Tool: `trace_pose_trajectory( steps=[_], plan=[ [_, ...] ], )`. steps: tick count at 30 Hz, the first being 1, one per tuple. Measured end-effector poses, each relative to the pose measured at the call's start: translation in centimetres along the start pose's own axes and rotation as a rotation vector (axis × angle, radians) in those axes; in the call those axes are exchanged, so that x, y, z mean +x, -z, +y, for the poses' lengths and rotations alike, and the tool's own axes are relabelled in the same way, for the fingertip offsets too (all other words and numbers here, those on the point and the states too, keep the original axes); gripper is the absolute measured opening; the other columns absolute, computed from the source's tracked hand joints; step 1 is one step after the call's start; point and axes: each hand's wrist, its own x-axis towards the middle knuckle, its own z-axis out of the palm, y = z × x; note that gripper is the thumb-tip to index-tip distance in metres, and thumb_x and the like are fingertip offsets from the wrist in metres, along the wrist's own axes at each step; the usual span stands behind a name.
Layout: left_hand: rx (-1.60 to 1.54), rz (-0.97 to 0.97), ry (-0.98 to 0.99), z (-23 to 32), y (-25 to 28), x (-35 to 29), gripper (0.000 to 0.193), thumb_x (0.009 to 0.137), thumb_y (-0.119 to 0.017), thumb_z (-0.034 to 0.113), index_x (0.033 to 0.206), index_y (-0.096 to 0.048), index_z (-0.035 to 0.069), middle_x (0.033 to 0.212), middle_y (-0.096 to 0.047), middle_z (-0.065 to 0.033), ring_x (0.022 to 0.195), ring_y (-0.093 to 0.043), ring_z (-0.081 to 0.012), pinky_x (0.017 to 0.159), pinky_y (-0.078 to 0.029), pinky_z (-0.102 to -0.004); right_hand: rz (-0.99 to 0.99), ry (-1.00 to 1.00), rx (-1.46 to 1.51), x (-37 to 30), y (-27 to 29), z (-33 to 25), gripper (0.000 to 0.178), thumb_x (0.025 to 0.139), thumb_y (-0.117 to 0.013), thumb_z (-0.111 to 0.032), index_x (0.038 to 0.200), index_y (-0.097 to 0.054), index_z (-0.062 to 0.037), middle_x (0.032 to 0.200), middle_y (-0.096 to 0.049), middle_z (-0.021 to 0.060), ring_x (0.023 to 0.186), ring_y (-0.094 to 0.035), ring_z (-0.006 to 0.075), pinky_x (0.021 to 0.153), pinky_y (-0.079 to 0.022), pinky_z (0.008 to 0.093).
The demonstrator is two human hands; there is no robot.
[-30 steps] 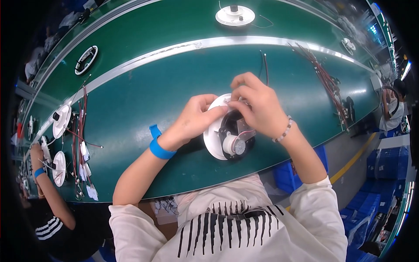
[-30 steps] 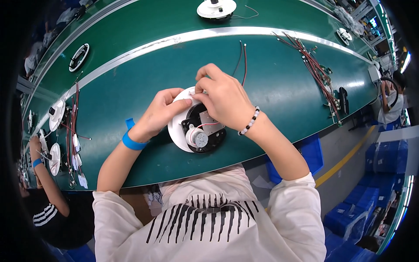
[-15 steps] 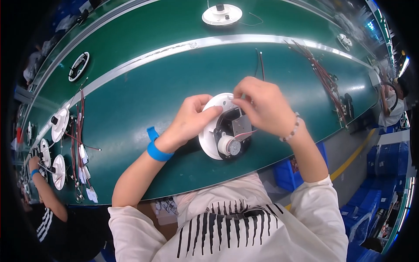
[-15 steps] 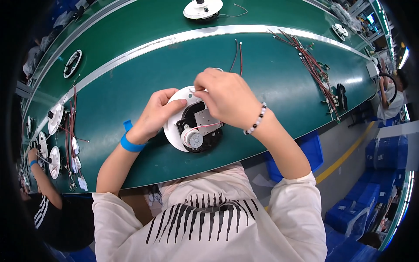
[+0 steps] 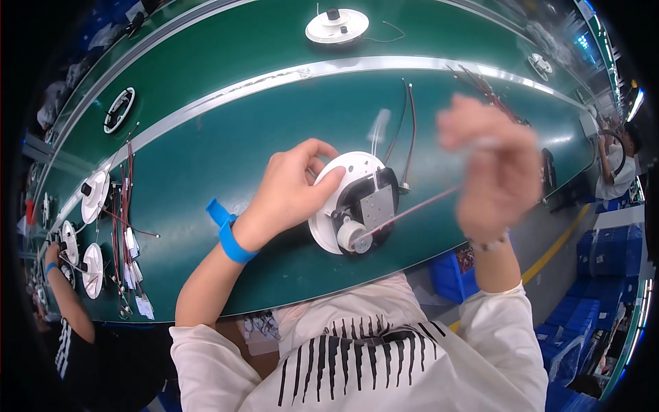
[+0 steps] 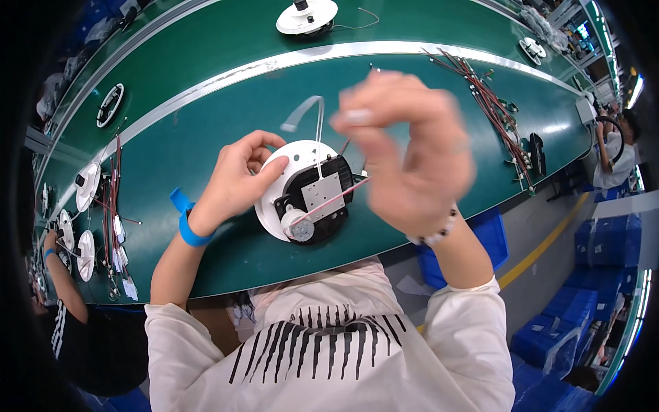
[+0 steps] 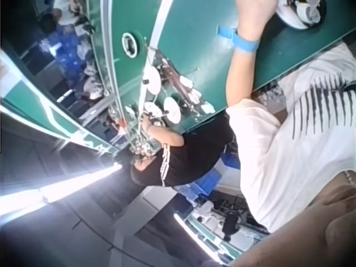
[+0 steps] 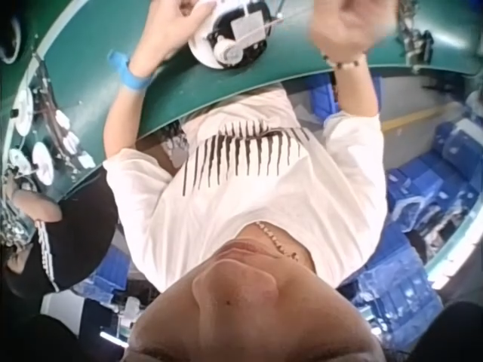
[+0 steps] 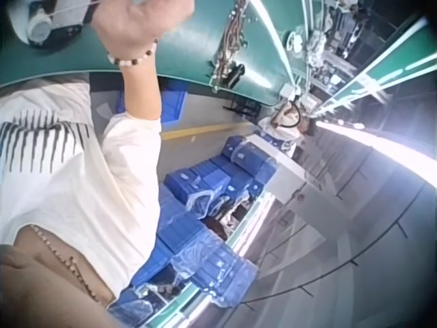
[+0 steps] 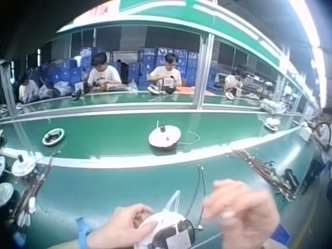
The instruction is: Assembling electronic components by connecting wires to circular base plates on a factory assembly line.
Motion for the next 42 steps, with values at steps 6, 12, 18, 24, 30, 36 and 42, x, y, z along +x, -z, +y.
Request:
trace_pose_trajectory(
  steps=[6,12,18,24,30,36,42],
  plan=[
    [0.084,0.119,-0.527,1.1,-0.6,1.3,0.047,0.069,-0.061,0.024,0.104,-0.049,-0.004,0.094,-0.057,-0.0195,0.088,-0.056,-0.0299,0.075,-0.043,-0.0348,0.010,-0.526,0.934,-0.7,1.2,-3.0,0.019,0.089,-0.040,-0.024,0.096,-0.037,-0.0068,0.056,-0.038,-0.0015,0.045,-0.038,0.0088,0.044,-0.041,0.0247],
    [0.019,-0.065,-0.460,0.4,-1.1,2.4,0.044,0.071,-0.058,0.017,0.107,-0.046,-0.006,0.099,-0.056,-0.0198,0.092,-0.055,-0.0310,0.077,-0.044,-0.0337,-0.413,-0.234,-0.237,-1.9,-2.2,-1.0,0.010,0.066,-0.058,0.004,0.073,-0.053,-0.0020,0.066,-0.050,0.0077,0.053,-0.051,0.0215,0.046,-0.040,0.0289],
    [-0.118,-0.233,0.062,0.6,1.9,0.6,0.029,0.076,-0.048,0.014,0.096,-0.055,-0.006,0.084,-0.061,-0.0162,0.076,-0.059,-0.0189,0.068,-0.045,-0.0291,-0.701,-0.324,-0.460,-2.9,-2.9,0.5,0.003,0.071,-0.056,-0.006,0.071,-0.054,-0.0029,0.067,-0.051,0.0109,0.058,-0.052,0.0290,0.050,-0.042,0.0357],
    [-0.065,-0.288,0.083,0.8,2.1,0.9,0.027,0.075,-0.047,0.013,0.090,-0.057,-0.007,0.075,-0.061,-0.0155,0.069,-0.058,-0.0179,0.064,-0.045,-0.0287,-0.899,-0.294,-0.488,-1.5,-3.3,0.7,0.002,0.068,-0.054,-0.004,0.069,-0.054,-0.0024,0.066,-0.052,0.0114,0.060,-0.053,0.0301,0.052,-0.042,0.0363],
    [-0.046,-0.302,0.039,0.7,2.0,1.2,0.028,0.075,-0.046,0.012,0.092,-0.057,-0.006,0.077,-0.061,-0.0139,0.067,-0.058,-0.0175,0.061,-0.046,-0.0277,-1.001,-0.344,-0.433,-0.7,-3.9,1.8,0.003,0.066,-0.055,-0.005,0.066,-0.054,-0.0016,0.065,-0.054,0.0121,0.062,-0.054,0.0300,0.056,-0.043,0.0362],
    [-0.544,-0.524,0.220,-2.9,1.9,2.5,0.031,0.077,-0.048,0.008,0.105,-0.053,-0.002,0.098,-0.057,-0.0072,0.083,-0.055,-0.0124,0.066,-0.047,-0.0230,-0.639,-0.459,-0.243,-3.0,-3.8,2.2,0.006,0.065,-0.061,-0.007,0.066,-0.058,-0.0014,0.061,-0.054,0.0111,0.055,-0.053,0.0256,0.052,-0.042,0.0317],
    [-0.745,-0.478,0.038,-4.5,-0.6,2.6,0.028,0.077,-0.057,0.006,0.104,-0.054,-0.002,0.099,-0.057,-0.0070,0.090,-0.053,-0.0118,0.080,-0.042,-0.0240,-0.368,-0.458,-0.162,-4.8,-4.0,1.9,0.004,0.064,-0.065,-0.005,0.065,-0.062,-0.0042,0.064,-0.052,0.0050,0.049,-0.049,0.0149,0.043,-0.038,0.0247]
  ],
)
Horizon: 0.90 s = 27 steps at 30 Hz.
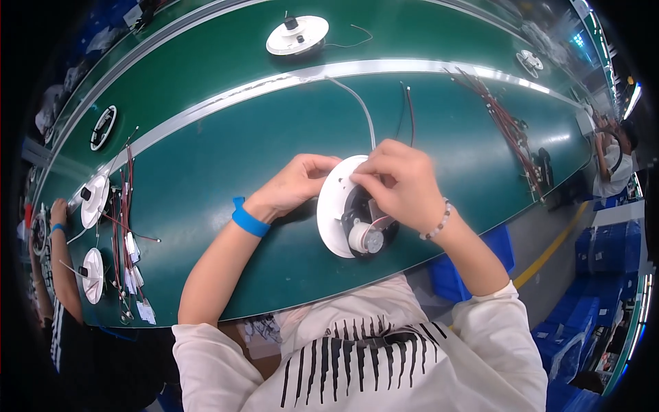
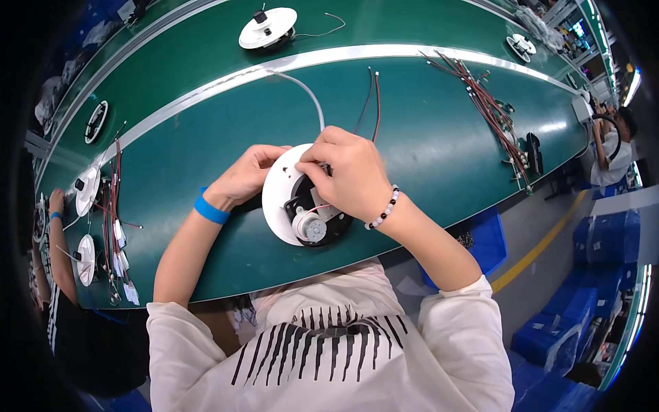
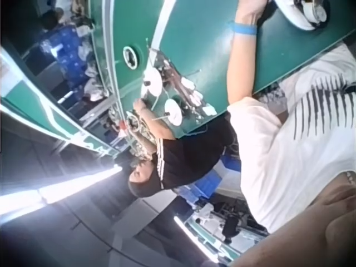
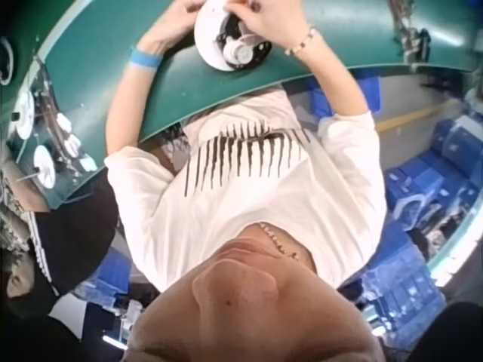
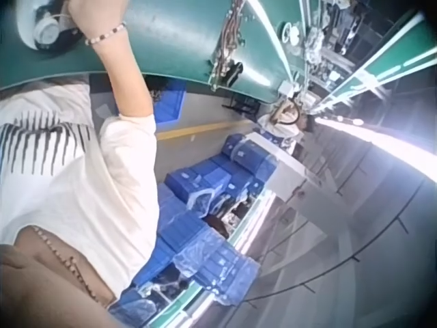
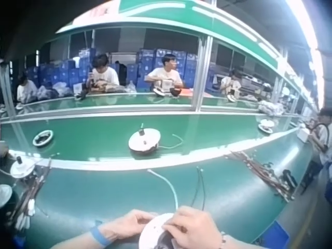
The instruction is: Assembling electronic components by connecting wires to circular base plates on a factory assembly line.
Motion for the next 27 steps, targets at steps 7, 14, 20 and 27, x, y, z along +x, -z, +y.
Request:
trace_pose_trajectory(
  steps=[7,14,20,27],
  plan=[
    [-0.039,0.153,0.010,-0.7,0.1,-0.1,0.020,0.081,-0.050,0.011,0.094,-0.057,-0.002,0.086,-0.060,-0.0054,0.077,-0.055,-0.0089,0.069,-0.045,-0.0211,0.213,-0.167,0.041,1.6,0.5,0.7,0.032,0.074,-0.058,-0.011,0.103,-0.052,0.0014,0.085,-0.058,0.0082,0.070,-0.055,0.0116,0.061,-0.043,0.0209],
    [-0.025,0.224,0.000,-0.7,-0.5,0.1,0.015,0.082,-0.048,0.011,0.086,-0.057,0.000,0.079,-0.058,-0.0023,0.069,-0.053,-0.0060,0.062,-0.043,-0.0184,-0.191,-0.177,0.462,4.6,0.5,1.0,0.018,0.077,-0.057,-0.010,0.090,-0.059,0.0032,0.076,-0.061,0.0077,0.069,-0.056,0.0101,0.063,-0.045,0.0211],
    [-0.070,0.262,0.000,-0.7,-0.3,0.0,0.014,0.082,-0.046,0.011,0.084,-0.056,0.001,0.077,-0.057,-0.0010,0.068,-0.051,-0.0052,0.062,-0.042,-0.0180,-0.050,-0.269,0.866,4.9,2.1,-0.8,0.013,0.077,-0.055,-0.004,0.086,-0.060,0.0045,0.069,-0.058,0.0071,0.056,-0.053,0.0107,0.053,-0.043,0.0217],
    [-0.074,0.249,-0.021,-0.9,0.0,-0.3,0.014,0.081,-0.046,0.011,0.084,-0.056,0.001,0.078,-0.057,-0.0014,0.070,-0.052,-0.0056,0.062,-0.042,-0.0182,-0.174,-0.151,0.342,4.5,4.6,-1.4,0.007,0.067,-0.059,-0.004,0.067,-0.060,0.0034,0.061,-0.055,0.0042,0.050,-0.048,0.0088,0.046,-0.038,0.0203]
  ],
)
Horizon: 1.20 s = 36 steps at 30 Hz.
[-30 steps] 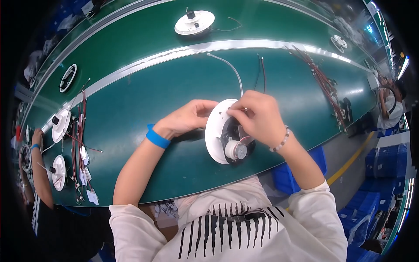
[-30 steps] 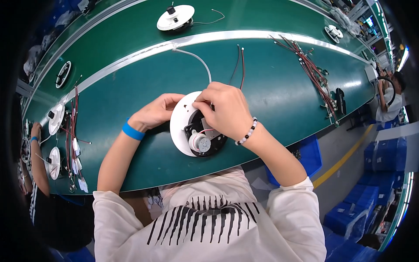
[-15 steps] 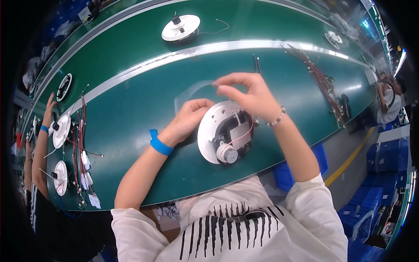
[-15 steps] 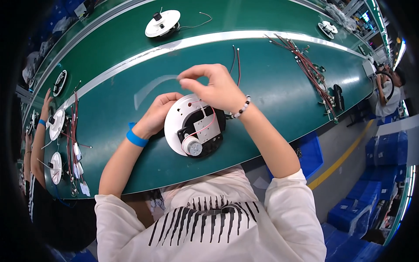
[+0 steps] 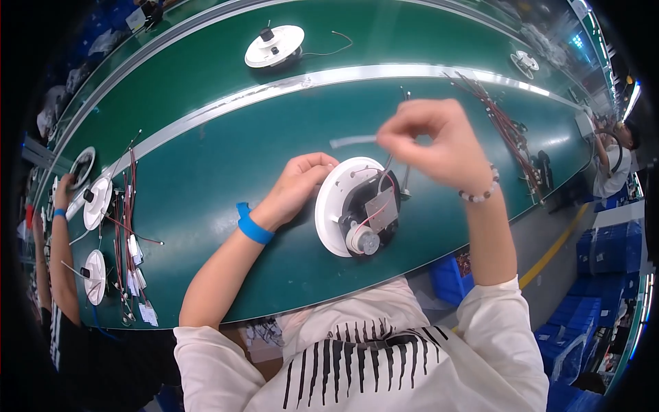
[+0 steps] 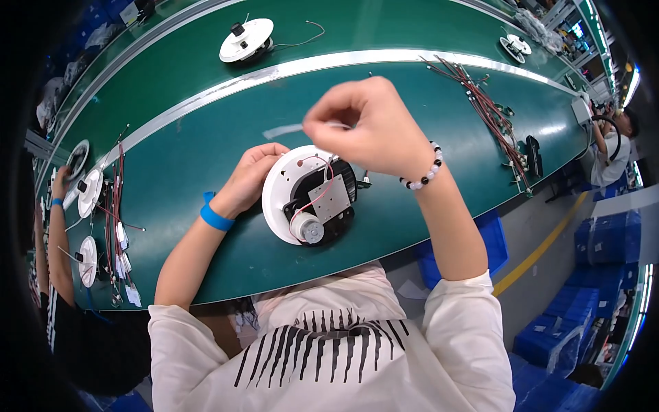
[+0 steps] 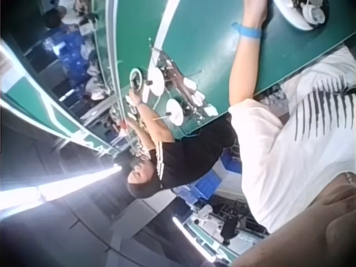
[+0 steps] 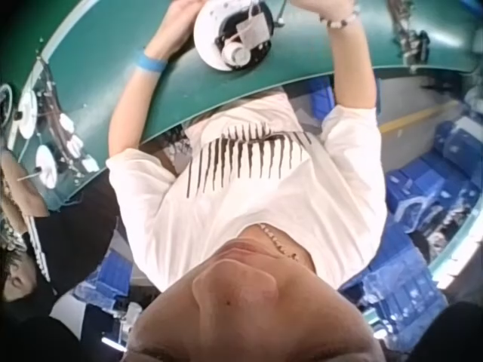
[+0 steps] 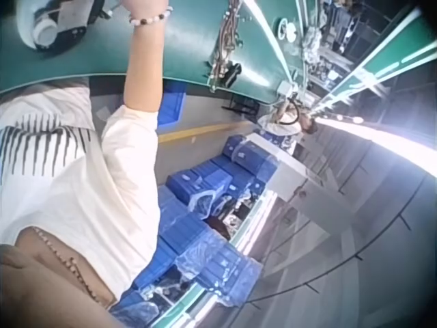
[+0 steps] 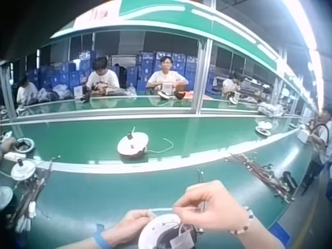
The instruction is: Assembling electronic components by connecting wires to circular base plates on a factory assembly line.
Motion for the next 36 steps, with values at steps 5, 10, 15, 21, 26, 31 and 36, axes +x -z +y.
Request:
trace_pose_trajectory(
  steps=[5,10,15,21,26,31,36],
  plan=[
    [0.015,0.011,-0.001,-0.1,0.2,-0.2,0.014,0.081,-0.047,0.012,0.084,-0.055,0.001,0.078,-0.057,-0.0020,0.070,-0.052,-0.0061,0.062,-0.043,-0.0188,-0.140,0.054,-0.333,-0.9,-0.5,0.5,0.008,0.056,-0.059,-0.008,0.059,-0.058,-0.0005,0.052,-0.052,0.0050,0.045,-0.047,0.0114,0.043,-0.037,0.0223],
    [0.005,0.009,0.006,-0.1,0.1,-0.1,0.014,0.081,-0.047,0.012,0.086,-0.055,0.000,0.078,-0.057,-0.0028,0.069,-0.053,-0.0062,0.062,-0.043,-0.0188,-0.130,0.139,-0.419,-1.5,-1.0,0.7,0.006,0.056,-0.058,-0.007,0.056,-0.056,-0.0013,0.051,-0.050,0.0060,0.043,-0.045,0.0145,0.042,-0.036,0.0241],
    [0.010,0.006,-0.005,0.2,0.1,-0.3,0.014,0.081,-0.047,0.011,0.087,-0.055,0.000,0.079,-0.058,-0.0032,0.070,-0.053,-0.0066,0.063,-0.043,-0.0191,-0.199,0.100,-0.346,-0.8,-1.1,0.9,0.006,0.057,-0.058,-0.007,0.057,-0.056,-0.0014,0.052,-0.050,0.0066,0.043,-0.046,0.0154,0.042,-0.037,0.0246],
    [0.081,-0.042,-0.183,0.3,-0.8,-0.1,0.021,0.081,-0.050,0.008,0.100,-0.054,-0.001,0.088,-0.059,-0.0054,0.077,-0.055,-0.0092,0.068,-0.045,-0.0209,-0.107,0.209,-0.511,-1.2,-2.9,2.3,0.005,0.060,-0.058,-0.007,0.060,-0.058,-0.0015,0.056,-0.052,0.0073,0.048,-0.052,0.0168,0.045,-0.042,0.0266],
    [0.181,-0.123,-0.128,0.2,0.0,-0.4,0.019,0.081,-0.054,0.012,0.094,-0.059,-0.002,0.081,-0.060,-0.0046,0.071,-0.054,-0.0080,0.062,-0.045,-0.0204,-0.030,0.145,-0.335,-1.4,-3.1,2.7,0.019,0.066,-0.059,-0.012,0.082,-0.060,-0.0023,0.084,-0.055,0.0107,0.070,-0.056,0.0175,0.061,-0.045,0.0272],
    [0.313,-0.029,0.005,2.1,1.3,-0.9,0.016,0.080,-0.055,0.012,0.086,-0.061,-0.001,0.070,-0.056,-0.0005,0.056,-0.047,-0.0053,0.049,-0.039,-0.0173,-0.015,-0.259,0.433,-3.2,-5.5,7.8,0.061,0.087,-0.021,-0.050,0.100,-0.052,0.0016,0.092,-0.055,0.0081,0.085,-0.051,0.0133,0.070,-0.041,0.0235],
    [0.593,0.201,0.027,5.4,6.8,-4.6,0.015,0.080,-0.054,0.012,0.081,-0.060,-0.002,0.065,-0.054,-0.0011,0.052,-0.045,-0.0059,0.046,-0.037,-0.0183,-0.064,-0.391,0.319,-3.0,-5.9,7.6,0.041,0.089,-0.035,-0.031,0.077,-0.056,0.0020,0.072,-0.055,0.0013,0.068,-0.047,0.0066,0.062,-0.039,0.0215]
  ],
)
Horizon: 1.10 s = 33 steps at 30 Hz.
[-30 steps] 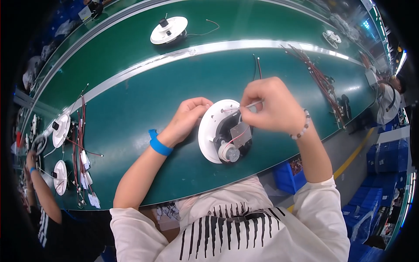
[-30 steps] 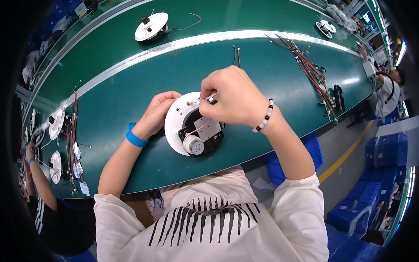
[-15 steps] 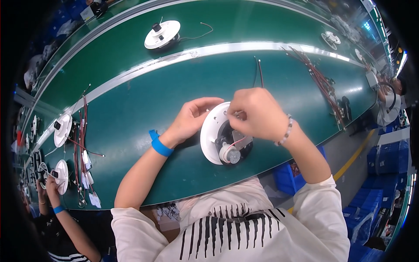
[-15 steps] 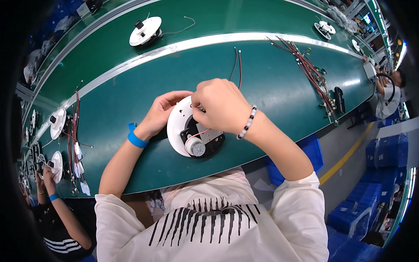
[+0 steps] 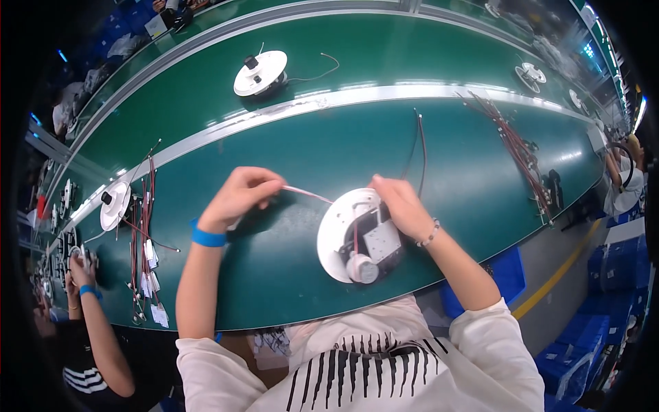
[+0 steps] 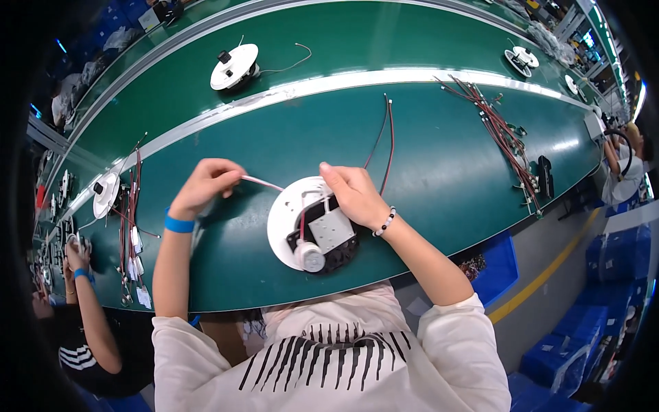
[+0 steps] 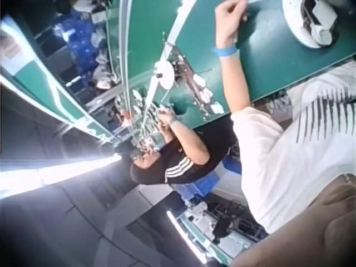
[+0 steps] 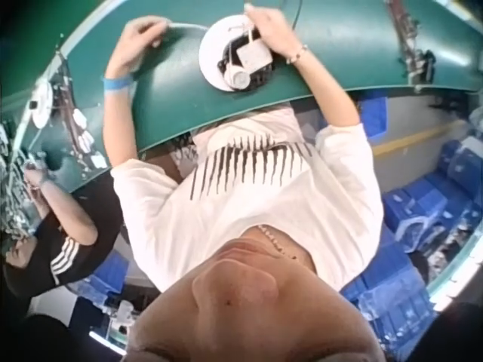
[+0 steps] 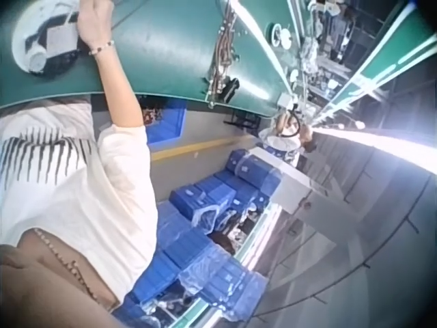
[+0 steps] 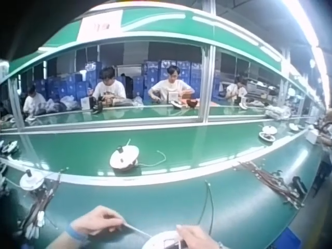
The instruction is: Assembling electronic components by connecting wires to circular base plates on a factory assembly line.
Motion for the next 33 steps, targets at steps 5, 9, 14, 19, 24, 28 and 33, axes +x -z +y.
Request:
trace_pose_trajectory(
  steps=[5,9,14,19,24,28,33],
  plan=[
    [-0.045,0.009,-0.018,0.3,-0.1,-0.2,0.018,0.080,-0.054,0.015,0.078,-0.057,-0.002,0.060,-0.049,-0.0012,0.050,-0.044,-0.0069,0.046,-0.037,-0.0189,-0.006,0.151,-0.180,0.0,0.1,-1.7,0.030,0.081,-0.052,-0.026,0.075,-0.059,0.0026,0.063,-0.059,0.0063,0.058,-0.051,0.0093,0.052,-0.042,0.0258],
    [-0.020,0.037,0.006,-0.9,-0.5,0.0,0.025,0.085,-0.045,0.023,0.069,-0.045,0.003,0.056,-0.041,-0.0005,0.045,-0.039,-0.0074,0.040,-0.033,-0.0193,-0.141,-0.028,-0.163,0.4,-0.1,-2.7,0.036,0.071,-0.064,-0.033,0.080,-0.060,0.0019,0.072,-0.060,0.0075,0.067,-0.054,0.0105,0.061,-0.044,0.0242],
    [-0.015,0.184,-0.062,-0.6,-0.3,0.0,0.024,0.087,-0.041,0.021,0.070,-0.046,0.004,0.058,-0.044,0.0006,0.049,-0.043,-0.0060,0.040,-0.034,-0.0181,-0.198,-0.048,-0.160,1.2,-1.0,-3.2,0.045,0.065,-0.067,-0.041,0.072,-0.061,0.0034,0.068,-0.060,0.0100,0.062,-0.056,0.0145,0.057,-0.044,0.0263],
    [0.165,0.445,-0.222,0.7,-1.6,1.1,0.018,0.085,-0.042,0.016,0.082,-0.051,0.001,0.072,-0.053,-0.0050,0.066,-0.053,-0.0116,0.054,-0.042,-0.0211,-0.195,-0.071,-0.149,1.0,-0.7,-3.2,0.056,0.063,-0.064,-0.050,0.071,-0.061,0.0054,0.068,-0.060,0.0149,0.065,-0.058,0.0197,0.059,-0.045,0.0290],
    [0.381,-0.022,-0.723,5.3,-6.6,-0.3,0.036,0.076,-0.043,0.020,0.104,-0.049,-0.003,0.106,-0.051,-0.0187,0.101,-0.047,-0.0315,0.089,-0.033,-0.0373,-0.146,0.014,-0.206,1.6,-1.4,-2.2,0.055,0.062,-0.064,-0.050,0.068,-0.061,0.0050,0.067,-0.059,0.0144,0.063,-0.058,0.0199,0.058,-0.045,0.0296],
    [0.315,-0.182,-0.633,4.5,-7.8,0.5,0.035,0.076,-0.043,0.019,0.102,-0.051,-0.003,0.105,-0.051,-0.0197,0.094,-0.051,-0.0332,0.082,-0.039,-0.0362,-0.125,0.058,-0.195,1.4,-1.3,-1.8,0.049,0.062,-0.065,-0.047,0.072,-0.062,0.0016,0.068,-0.061,0.0133,0.062,-0.059,0.0202,0.060,-0.046,0.0286],
    [0.175,-0.170,-0.458,2.5,-7.6,0.5,0.036,0.080,-0.042,0.022,0.105,-0.049,-0.003,0.093,-0.057,-0.0178,0.082,-0.057,-0.0246,0.073,-0.043,-0.0317,-0.059,0.051,-0.182,1.0,-0.1,-1.6,0.046,0.069,-0.062,-0.043,0.073,-0.061,0.0029,0.065,-0.060,0.0096,0.061,-0.055,0.0125,0.057,-0.045,0.0272]
  ],
)
